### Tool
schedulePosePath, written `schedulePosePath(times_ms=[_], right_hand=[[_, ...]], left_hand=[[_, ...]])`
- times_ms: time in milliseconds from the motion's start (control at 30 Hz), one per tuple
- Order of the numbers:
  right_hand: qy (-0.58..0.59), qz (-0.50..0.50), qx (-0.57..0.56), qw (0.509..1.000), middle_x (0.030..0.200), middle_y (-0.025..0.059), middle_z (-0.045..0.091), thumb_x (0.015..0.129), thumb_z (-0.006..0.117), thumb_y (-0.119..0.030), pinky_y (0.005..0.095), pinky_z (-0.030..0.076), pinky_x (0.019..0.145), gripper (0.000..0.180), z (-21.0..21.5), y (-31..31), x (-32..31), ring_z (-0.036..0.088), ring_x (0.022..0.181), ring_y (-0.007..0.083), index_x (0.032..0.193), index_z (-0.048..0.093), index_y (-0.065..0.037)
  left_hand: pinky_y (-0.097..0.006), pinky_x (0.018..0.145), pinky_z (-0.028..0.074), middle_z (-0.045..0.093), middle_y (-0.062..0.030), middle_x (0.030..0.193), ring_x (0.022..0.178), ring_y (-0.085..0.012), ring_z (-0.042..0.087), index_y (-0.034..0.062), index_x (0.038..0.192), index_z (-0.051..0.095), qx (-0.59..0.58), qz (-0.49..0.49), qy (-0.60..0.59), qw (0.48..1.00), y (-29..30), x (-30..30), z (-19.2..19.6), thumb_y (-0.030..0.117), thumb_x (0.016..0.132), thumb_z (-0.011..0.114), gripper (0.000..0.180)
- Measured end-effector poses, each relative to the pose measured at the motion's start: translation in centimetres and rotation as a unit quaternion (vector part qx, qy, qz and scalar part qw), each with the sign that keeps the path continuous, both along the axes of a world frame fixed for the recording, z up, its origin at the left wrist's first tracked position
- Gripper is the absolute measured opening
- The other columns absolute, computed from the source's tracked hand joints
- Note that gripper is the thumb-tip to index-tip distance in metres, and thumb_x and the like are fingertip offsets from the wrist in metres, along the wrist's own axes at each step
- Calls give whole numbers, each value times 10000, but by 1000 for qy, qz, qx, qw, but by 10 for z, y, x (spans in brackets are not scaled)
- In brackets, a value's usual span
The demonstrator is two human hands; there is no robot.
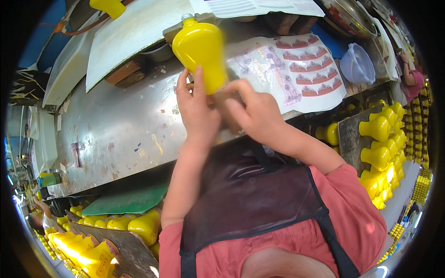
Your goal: The person applies stickers to yellow plastic bottles on a workbench. They peel stickers from a sheet, place them on the bottle, smooth them down, and then place the finished bottle on a nearby tray.
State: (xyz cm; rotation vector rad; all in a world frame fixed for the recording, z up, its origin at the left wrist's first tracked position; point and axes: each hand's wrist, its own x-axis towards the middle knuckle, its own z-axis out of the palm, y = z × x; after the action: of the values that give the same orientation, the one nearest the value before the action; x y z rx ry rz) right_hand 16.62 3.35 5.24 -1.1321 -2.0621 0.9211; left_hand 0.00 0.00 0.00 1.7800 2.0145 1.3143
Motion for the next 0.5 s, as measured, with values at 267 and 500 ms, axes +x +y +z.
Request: schedulePosePath(times_ms=[267,500], right_hand=[[-32,-16,8,999,815,150,700,961,660,-190,349,507,602,229,-8,21,18,698,685,283,1167,645,-92],[-120,147,294,937,769,82,648,859,752,-157,393,517,588,226,31,58,-1,664,685,306,1078,708,-125]], left_hand=[[-362,980,493,372,-152,1528,1135,-199,501,105,1571,380,28,-92,-122,988,-9,-13,5,51,826,734,826],[-354,975,474,370,-137,1499,1142,-205,513,67,1565,331,-8,-53,-234,971,-6,-1,-3,125,872,733,802]])
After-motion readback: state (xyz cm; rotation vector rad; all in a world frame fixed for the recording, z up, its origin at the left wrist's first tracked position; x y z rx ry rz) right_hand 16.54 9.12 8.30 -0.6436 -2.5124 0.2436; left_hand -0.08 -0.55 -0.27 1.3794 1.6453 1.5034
